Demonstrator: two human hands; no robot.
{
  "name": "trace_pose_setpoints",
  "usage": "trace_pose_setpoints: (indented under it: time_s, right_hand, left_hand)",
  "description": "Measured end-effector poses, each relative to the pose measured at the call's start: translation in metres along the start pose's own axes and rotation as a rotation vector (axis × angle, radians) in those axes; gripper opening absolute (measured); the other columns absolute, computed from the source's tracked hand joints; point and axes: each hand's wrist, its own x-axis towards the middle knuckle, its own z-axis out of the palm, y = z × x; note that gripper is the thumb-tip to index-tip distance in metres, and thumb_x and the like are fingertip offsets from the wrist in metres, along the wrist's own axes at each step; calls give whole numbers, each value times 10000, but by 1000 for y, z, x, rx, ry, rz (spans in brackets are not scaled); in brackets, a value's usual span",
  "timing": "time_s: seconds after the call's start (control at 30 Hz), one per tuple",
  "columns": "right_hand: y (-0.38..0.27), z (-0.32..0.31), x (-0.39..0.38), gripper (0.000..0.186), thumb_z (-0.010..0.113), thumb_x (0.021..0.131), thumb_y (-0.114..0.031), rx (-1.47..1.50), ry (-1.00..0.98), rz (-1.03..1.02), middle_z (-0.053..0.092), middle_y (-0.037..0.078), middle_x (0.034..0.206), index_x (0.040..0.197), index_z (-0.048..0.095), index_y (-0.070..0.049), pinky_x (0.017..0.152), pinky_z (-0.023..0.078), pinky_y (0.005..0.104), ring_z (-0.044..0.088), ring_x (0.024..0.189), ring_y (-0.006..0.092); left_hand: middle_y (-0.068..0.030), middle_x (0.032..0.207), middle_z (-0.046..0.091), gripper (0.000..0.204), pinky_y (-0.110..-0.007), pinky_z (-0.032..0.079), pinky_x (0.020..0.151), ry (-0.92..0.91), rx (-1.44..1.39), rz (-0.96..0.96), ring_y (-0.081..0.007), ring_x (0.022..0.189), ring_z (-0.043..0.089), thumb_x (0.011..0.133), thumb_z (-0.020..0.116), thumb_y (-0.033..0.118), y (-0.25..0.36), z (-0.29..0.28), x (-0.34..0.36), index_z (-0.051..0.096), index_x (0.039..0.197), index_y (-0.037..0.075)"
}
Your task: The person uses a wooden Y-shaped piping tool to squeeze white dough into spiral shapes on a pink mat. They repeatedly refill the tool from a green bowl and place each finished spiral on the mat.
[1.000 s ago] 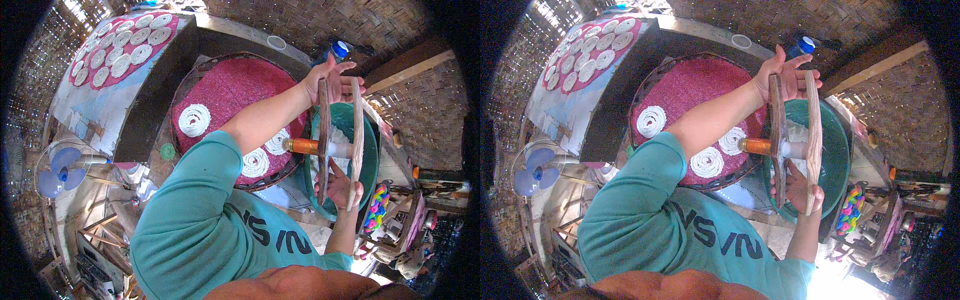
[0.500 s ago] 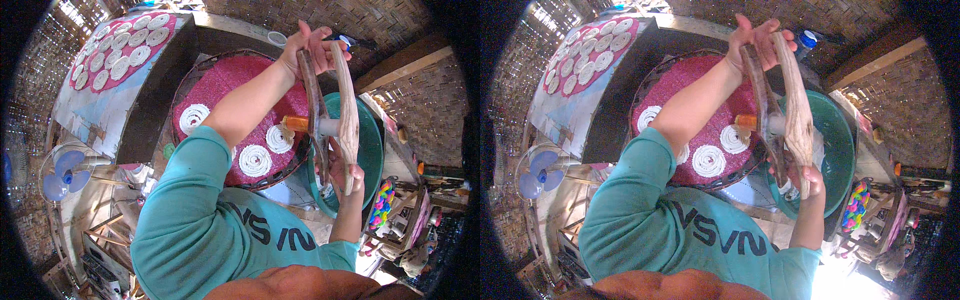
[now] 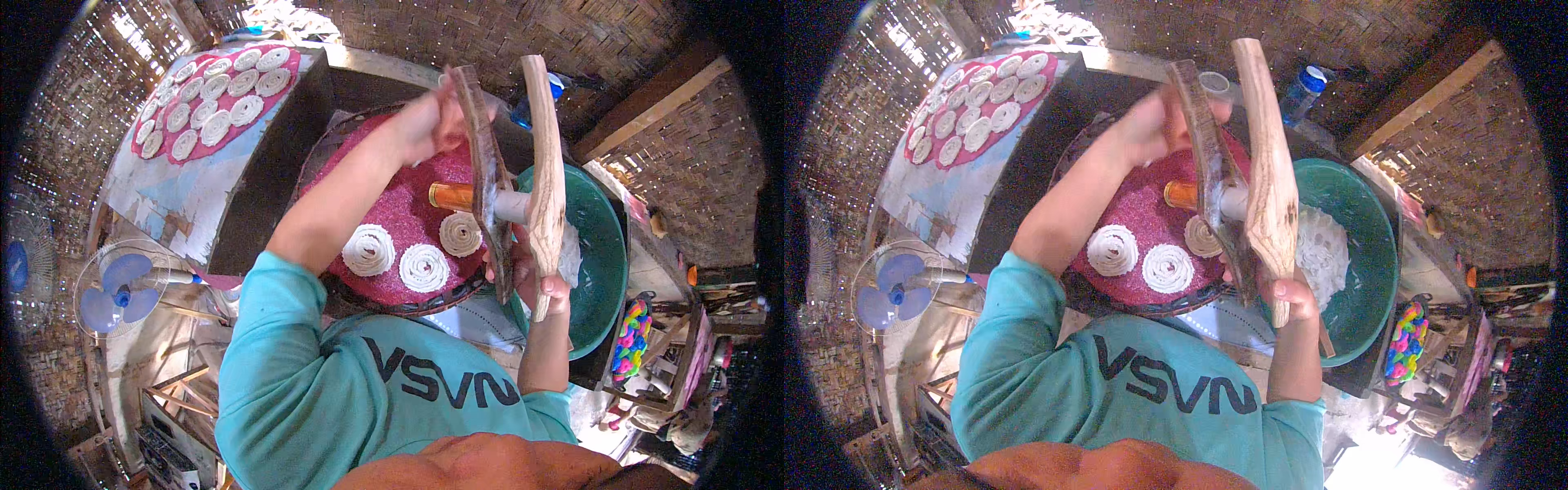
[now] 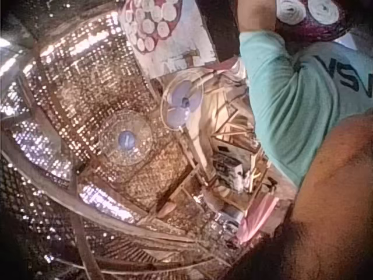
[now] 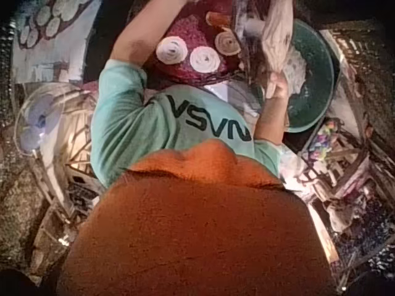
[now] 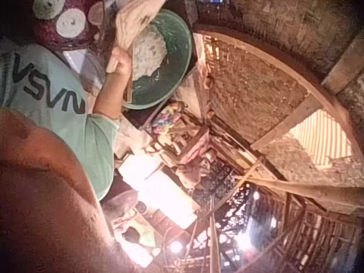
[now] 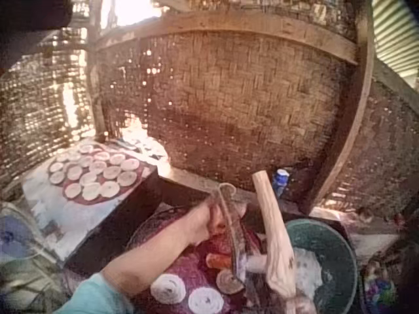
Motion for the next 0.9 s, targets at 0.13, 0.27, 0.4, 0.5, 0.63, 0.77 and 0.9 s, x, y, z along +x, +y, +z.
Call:
trace_pose_setpoints:
  time_s: [0.13, 0.27, 0.4, 0.5, 0.63, 0.77, 0.9]
  right_hand:
    - [13, 3, 1, 1015, 732, 534, -428, 47, 47, -56, 472, 211, 1221, 1373, 318, -36, 841, 464, 417, 531, 1049, 328]
    - [14, 6, 1, 1022, 725, 538, -448, -9, 80, -22, 450, 198, 1251, 1391, 307, -71, 855, 466, 418, 526, 1054, 329]
    - [21, 4, 0, 1020, 723, 541, -435, -3, 62, -12, 453, 196, 1253, 1394, 297, -72, 872, 464, 422, 526, 1065, 324]
    - [24, 5, -2, 1004, 715, 554, -436, 10, 60, -19, 454, 203, 1251, 1394, 304, -71, 872, 463, 418, 528, 1064, 326]
    - [28, 7, -6, 1018, 707, 562, -470, 14, 94, -32, 472, 216, 1221, 1406, 289, -83, 863, 460, 412, 536, 1043, 324]
    - [26, 7, -8, 1032, 694, 568, -508, -7, 91, -119, 495, 230, 1184, 1418, 273, -103, 851, 458, 406, 544, 1007, 314]
    - [23, 9, -17, 1010, 673, 585, -542, -30, 124, -177, 503, 243, 1155, 1418, 291, -119, 830, 455, 383, 550, 967, 305]
  left_hand:
    - [-176, 1057, 639, 700, -356, 382, 923, 167, 775, -66, -290, 1009, 572, 922, 299, 590, -38, -18, -49, 663, 1011, -2]
    - [-196, 1010, 642, 660, -368, 408, 890, 405, 827, 61, -304, 1004, 582, 902, 383, 577, -57, -18, -70, 656, 948, -22]
    - [-200, 1050, 625, 650, -376, 415, 888, 363, 834, 42, -319, 1001, 580, 885, 422, 577, -62, -22, -76, 640, 978, -29]
    - [-199, 1046, 629, 617, -388, 423, 879, 414, 804, 119, -326, 1003, 579, 898, 416, 551, -82, -31, -75, 646, 980, -16]
    - [-152, 1054, 638, 590, -396, 376, 921, 310, 883, 82, -293, 1055, 538, 924, 366, 516, -73, -19, -88, 656, 995, 7]
    - [-116, 1085, 625, 561, -401, 305, 971, 207, 1054, 129, -273, 1115, 470, 928, 341, 507, -78, -10, -105, 688, 973, 68]
    - [-91, 1244, 498, 435, -465, 283, 949, 216, 1266, 150, -320, 1133, 391, 912, 417, 465, -85, 15, -130, 710, 960, 148]
